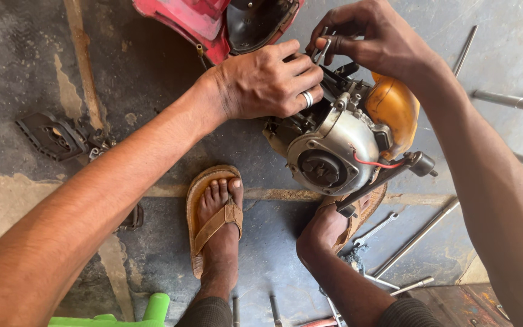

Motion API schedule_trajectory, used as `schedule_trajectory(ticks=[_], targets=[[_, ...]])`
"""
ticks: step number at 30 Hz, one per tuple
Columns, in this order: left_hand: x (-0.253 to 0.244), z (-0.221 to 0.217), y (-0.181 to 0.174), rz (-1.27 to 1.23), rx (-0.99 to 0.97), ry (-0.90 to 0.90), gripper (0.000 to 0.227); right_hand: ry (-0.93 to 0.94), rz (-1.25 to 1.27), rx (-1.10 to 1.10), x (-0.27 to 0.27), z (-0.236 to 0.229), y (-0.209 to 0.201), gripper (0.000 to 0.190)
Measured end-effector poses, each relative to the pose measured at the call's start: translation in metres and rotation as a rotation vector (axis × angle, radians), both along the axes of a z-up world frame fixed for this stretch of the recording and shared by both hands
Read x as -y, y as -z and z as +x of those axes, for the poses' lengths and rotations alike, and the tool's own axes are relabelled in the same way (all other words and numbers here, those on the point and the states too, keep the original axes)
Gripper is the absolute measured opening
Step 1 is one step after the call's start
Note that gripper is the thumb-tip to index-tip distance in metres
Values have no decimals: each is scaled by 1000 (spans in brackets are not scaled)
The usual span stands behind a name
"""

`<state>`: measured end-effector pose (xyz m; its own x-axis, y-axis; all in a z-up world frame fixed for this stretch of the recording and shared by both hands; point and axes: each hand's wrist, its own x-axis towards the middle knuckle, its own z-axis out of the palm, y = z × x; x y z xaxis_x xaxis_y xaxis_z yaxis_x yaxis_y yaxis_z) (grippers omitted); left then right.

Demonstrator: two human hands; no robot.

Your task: The person assembles a small engine by attaching a yellow fuel tank, a black air filter cover, and a carburetor. They use a screwdriver to tighten screws and secure the components together.

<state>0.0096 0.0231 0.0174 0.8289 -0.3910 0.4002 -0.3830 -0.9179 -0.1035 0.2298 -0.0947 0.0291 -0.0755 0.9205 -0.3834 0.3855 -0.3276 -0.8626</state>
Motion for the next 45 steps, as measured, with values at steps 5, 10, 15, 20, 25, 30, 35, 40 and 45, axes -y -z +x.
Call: schedule_trajectory(ticks=[5,10,15,20,25,30,35,40,45], targets=[[-3,4,1,-40,0,65,6,-21,31,21,-2,1,-1,29],[-7,8,0,67,-17,68,6,-26,20,72,-1,1,-1,29],[-7,5,-2,5,-28,51,12,-27,32,127,0,0,1,31],[-8,6,-1,-24,-37,47,10,-33,75,89,0,2,2,30],[-7,9,-2,14,-36,87,6,-17,43,106,1,-2,-3,28],[-5,12,-5,45,-35,122,8,-8,27,81,2,-3,-9,27],[-1,14,-10,53,4,87,5,82,-23,-18,10,-4,-12,25],[1,11,-14,29,-32,74,8,101,22,-90,18,-4,-11,20],[10,-3,-15,-62,-47,1,7,110,30,-72,22,-8,-18,16]])
